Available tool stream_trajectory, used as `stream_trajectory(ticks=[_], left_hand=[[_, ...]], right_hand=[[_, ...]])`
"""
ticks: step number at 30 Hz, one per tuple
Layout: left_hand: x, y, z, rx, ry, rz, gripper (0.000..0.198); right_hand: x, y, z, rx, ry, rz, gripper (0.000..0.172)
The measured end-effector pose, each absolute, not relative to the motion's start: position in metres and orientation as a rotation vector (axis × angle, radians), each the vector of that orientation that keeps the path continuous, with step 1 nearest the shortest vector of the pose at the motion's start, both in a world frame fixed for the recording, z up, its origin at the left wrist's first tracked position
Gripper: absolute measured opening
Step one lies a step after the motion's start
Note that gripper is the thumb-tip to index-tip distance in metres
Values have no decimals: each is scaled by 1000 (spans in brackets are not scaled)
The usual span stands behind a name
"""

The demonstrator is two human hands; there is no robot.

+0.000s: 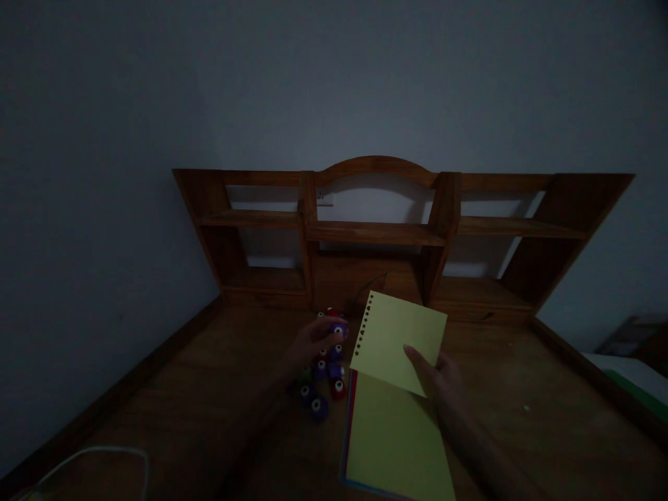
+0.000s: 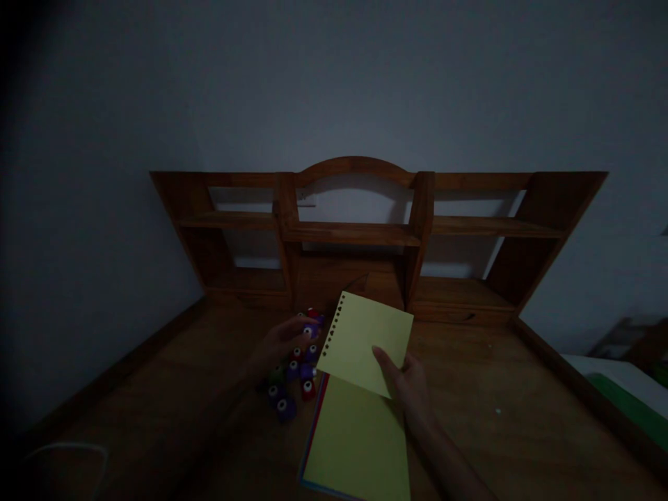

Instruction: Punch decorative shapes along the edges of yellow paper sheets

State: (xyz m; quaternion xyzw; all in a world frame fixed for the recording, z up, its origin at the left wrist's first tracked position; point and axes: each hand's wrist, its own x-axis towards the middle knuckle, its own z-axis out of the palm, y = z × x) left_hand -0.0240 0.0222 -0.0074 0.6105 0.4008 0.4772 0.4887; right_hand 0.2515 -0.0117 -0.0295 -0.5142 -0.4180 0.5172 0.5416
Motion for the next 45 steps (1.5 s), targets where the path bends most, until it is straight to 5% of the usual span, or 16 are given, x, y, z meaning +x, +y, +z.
stream_trajectory(ticks=[14,45], left_hand=[[-12,10,-7,1361,880,971,50],[-7,11,-23,1226,981,1006,39]], right_hand=[[256,-16,-28,-1247,-1135,1155,42],[257,-18,-28,-1278,-1138,864,42]])
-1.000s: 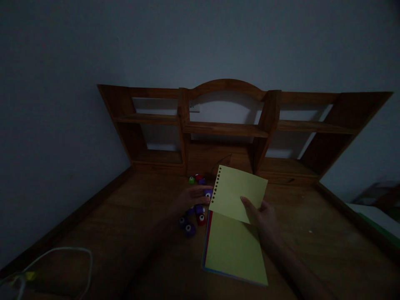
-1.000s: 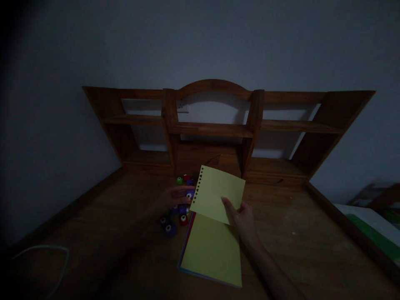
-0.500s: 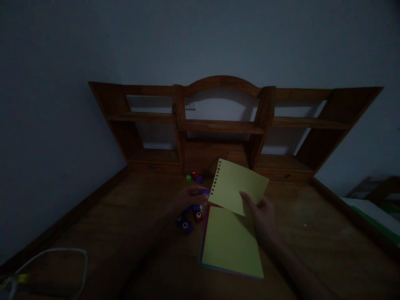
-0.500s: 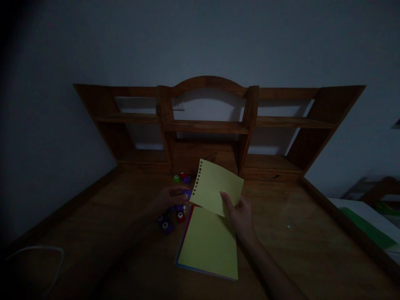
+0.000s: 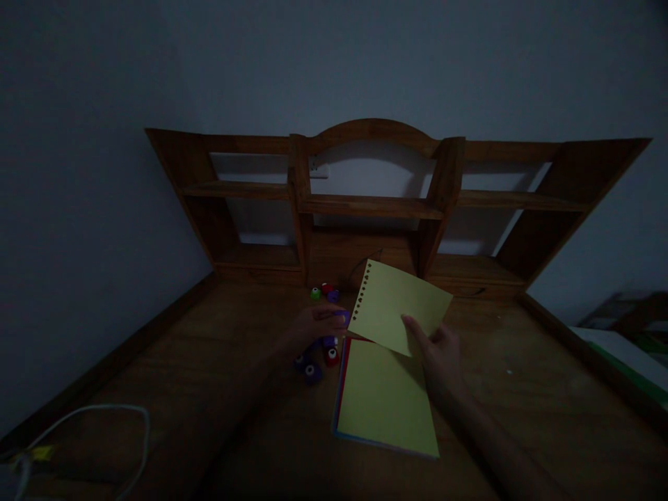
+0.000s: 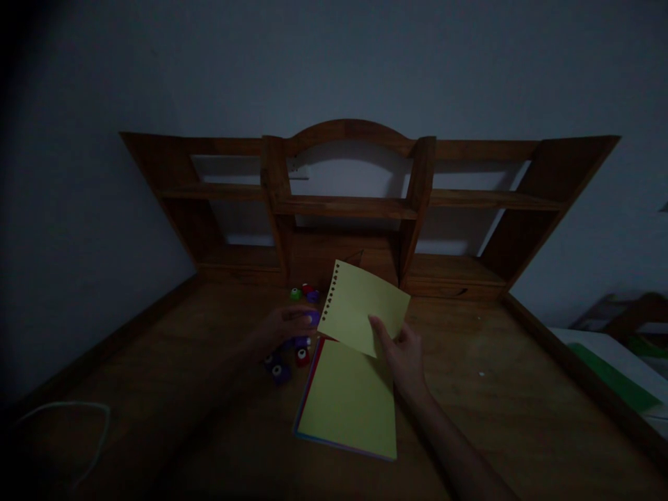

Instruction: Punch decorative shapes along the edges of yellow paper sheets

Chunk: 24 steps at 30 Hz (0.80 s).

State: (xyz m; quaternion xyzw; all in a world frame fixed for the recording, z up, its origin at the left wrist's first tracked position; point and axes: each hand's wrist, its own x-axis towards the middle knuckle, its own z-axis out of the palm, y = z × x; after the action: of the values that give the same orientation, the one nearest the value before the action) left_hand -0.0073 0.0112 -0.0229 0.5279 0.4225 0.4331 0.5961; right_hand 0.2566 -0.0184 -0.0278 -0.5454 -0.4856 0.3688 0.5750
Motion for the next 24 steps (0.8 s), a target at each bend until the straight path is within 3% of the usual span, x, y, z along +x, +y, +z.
stream_trajectory(ticks=[24], left_hand=[[-11,13,-27,1293,989,946,46]], right_hand=[[255,-21,-21,-1320,-1119,849,47]])
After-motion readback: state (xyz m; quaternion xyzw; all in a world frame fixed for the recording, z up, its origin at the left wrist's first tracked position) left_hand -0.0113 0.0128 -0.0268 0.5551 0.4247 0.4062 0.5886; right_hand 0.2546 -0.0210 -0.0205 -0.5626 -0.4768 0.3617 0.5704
